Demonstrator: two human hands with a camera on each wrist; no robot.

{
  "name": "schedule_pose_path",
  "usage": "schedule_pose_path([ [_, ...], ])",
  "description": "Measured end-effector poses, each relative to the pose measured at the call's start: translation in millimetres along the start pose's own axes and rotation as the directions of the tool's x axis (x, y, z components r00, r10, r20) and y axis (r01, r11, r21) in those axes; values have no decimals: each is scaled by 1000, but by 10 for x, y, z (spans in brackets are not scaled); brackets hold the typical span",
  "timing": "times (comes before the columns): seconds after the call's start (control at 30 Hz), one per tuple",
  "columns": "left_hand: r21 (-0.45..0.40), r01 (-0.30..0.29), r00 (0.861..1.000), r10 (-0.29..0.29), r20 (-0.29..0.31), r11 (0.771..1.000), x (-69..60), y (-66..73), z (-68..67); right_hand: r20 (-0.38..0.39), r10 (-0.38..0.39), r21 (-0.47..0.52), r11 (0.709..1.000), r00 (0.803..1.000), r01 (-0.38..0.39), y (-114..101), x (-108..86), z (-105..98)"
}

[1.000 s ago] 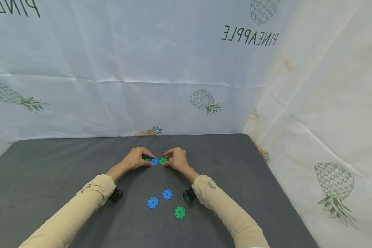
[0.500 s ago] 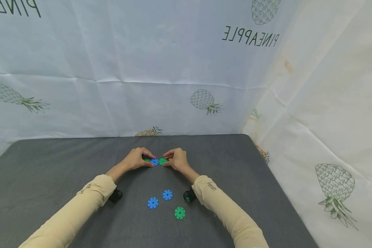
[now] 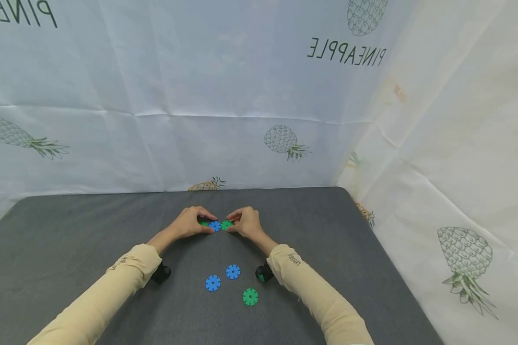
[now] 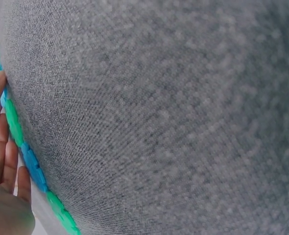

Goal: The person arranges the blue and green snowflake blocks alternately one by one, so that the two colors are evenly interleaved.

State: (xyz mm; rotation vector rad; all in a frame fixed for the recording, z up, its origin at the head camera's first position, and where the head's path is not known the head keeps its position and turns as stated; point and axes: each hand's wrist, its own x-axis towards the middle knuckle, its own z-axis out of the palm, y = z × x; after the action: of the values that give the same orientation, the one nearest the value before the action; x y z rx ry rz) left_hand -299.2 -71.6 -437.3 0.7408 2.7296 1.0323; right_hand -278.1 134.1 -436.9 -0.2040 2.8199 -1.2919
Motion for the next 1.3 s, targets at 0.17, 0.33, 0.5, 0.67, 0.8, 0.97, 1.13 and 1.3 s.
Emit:
schedule_pose_path([
  [0.17, -12, 7, 1000, -7, -3, 1000, -5, -3, -2, -1, 3, 11, 1000, 1000, -3, -2, -8, 13],
  [0.33, -31, 12, 1000, -12, 2, 999, 0, -15, -16, -7, 9, 18, 1000, 1000, -8, -14, -19, 15],
  [0.5, -46, -8, 1000, 8, 2, 999, 18, -49, -16, -2, 12, 31, 999, 1000, -12, -23, -25, 6],
  [0.67, -52, -11, 1000, 12, 6, 999, 36, -74, -16, 4, 21, 39, 999, 1000, -21, -27, -23, 6],
  [0.8, -64, 6, 1000, -4, 21, 998, 46, -63, -29, 16, 42, 79, 996, 999, -43, -10, -27, -11],
  [0.97, -63, -25, 999, 27, 34, 998, 104, 21, 0, 61, 65, 301, 950, 996, -80, 57, -85, -116],
  [1.13, -52, -101, 992, 104, 65, 994, 187, 104, 86, 97, 61, 448, 889, 993, -99, 143, -227, -269],
  [1.3, -41, -108, 990, 111, 84, 993, 228, 135, 126, 134, 53, 502, 857, 990, -114, 208, -403, -389],
])
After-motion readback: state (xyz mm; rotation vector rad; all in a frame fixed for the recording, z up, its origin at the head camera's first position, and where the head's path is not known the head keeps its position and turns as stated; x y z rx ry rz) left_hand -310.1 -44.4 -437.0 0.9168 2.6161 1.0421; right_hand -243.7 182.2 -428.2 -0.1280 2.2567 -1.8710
